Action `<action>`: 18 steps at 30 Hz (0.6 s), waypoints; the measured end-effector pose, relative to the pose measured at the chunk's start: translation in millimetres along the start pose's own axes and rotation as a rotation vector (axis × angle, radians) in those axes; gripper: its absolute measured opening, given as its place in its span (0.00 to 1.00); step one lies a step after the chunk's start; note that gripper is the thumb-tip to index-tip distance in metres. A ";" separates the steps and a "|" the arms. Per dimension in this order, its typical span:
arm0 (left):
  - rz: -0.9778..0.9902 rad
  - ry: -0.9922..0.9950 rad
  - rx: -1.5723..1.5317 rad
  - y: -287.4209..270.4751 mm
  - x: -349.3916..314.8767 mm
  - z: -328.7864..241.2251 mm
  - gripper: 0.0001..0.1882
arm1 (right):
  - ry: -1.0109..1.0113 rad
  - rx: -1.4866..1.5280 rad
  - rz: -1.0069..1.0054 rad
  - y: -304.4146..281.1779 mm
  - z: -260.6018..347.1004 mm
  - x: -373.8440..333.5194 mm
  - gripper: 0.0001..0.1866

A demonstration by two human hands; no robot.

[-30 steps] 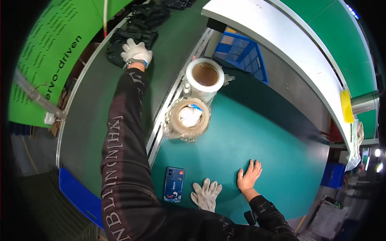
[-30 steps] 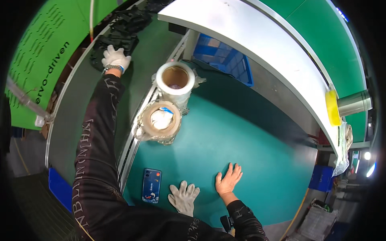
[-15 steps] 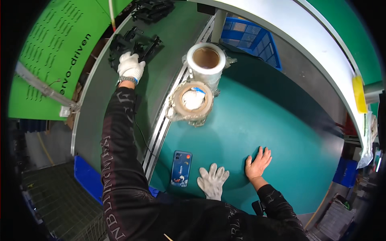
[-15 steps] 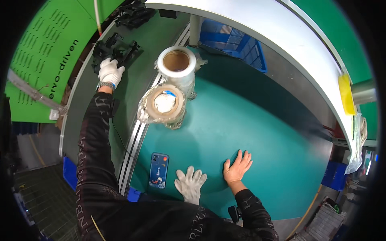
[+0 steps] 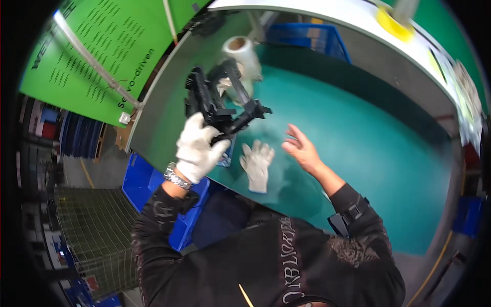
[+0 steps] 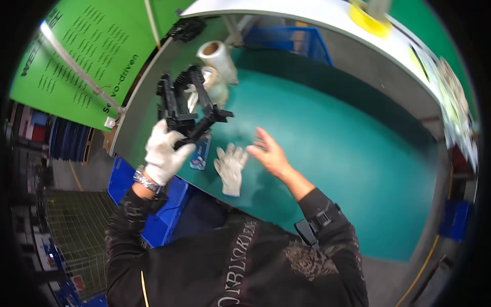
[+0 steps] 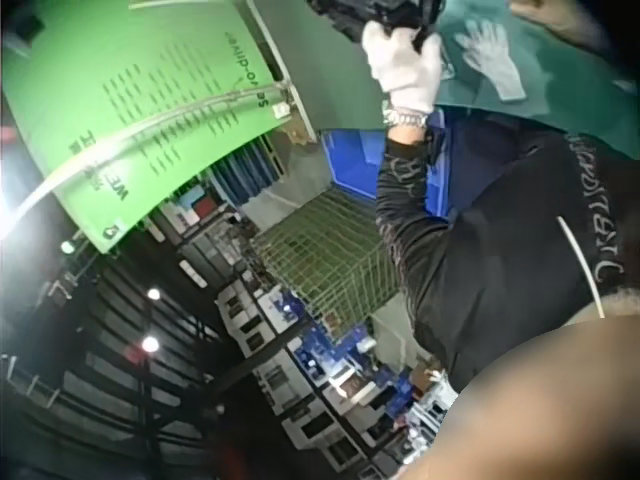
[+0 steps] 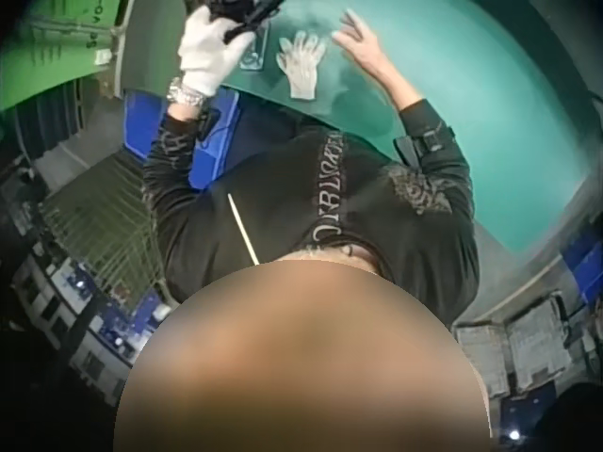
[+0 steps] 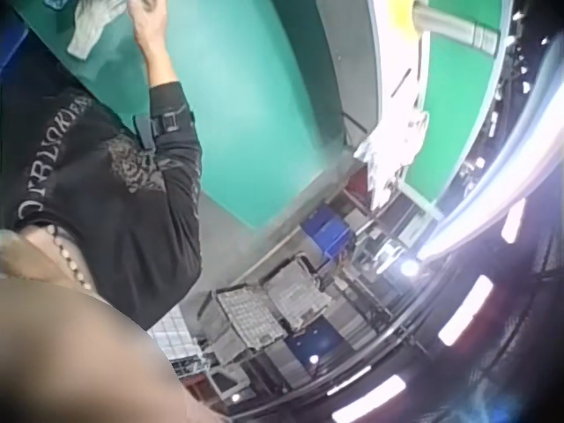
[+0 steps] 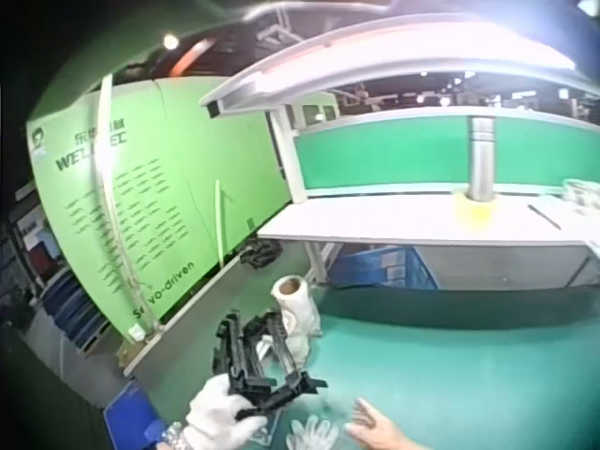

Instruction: The person moves a plastic part from a conveyor to a metal bin, then returns to a table to trim another part with a utility knife. After placing the trimmed part in the bin, they return to the table to write on a document.

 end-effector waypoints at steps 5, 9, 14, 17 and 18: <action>0.307 -0.006 -0.195 91.6 -40.1 -149.0 0.17 | -0.144 0.332 -0.080 29.7 34.2 -103.2 0.43; 0.445 0.213 -0.118 135.6 -67.7 -222.0 0.25 | -0.239 0.419 -0.429 -37.3 18.2 -147.9 0.31; 0.726 -0.008 -0.876 191.4 -77.1 -236.5 0.33 | -0.098 0.432 -0.543 -84.6 -18.9 -174.7 0.22; 0.624 -0.399 -1.329 217.3 -74.0 -222.2 0.32 | -0.052 0.483 -0.597 -93.4 -30.4 -187.4 0.25; 0.614 -0.218 -1.077 216.9 -67.3 -221.0 0.32 | -0.046 0.485 -0.604 -93.9 -31.7 -190.1 0.25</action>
Point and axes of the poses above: each hand's wrist, its own x-axis towards the middle knuckle, its own y-axis out of the palm, z = x × y, the point moved 6 cm from there along x, towards the middle knuckle, and after that the axes turned 2 degrees about x, right-handed, at the moved point
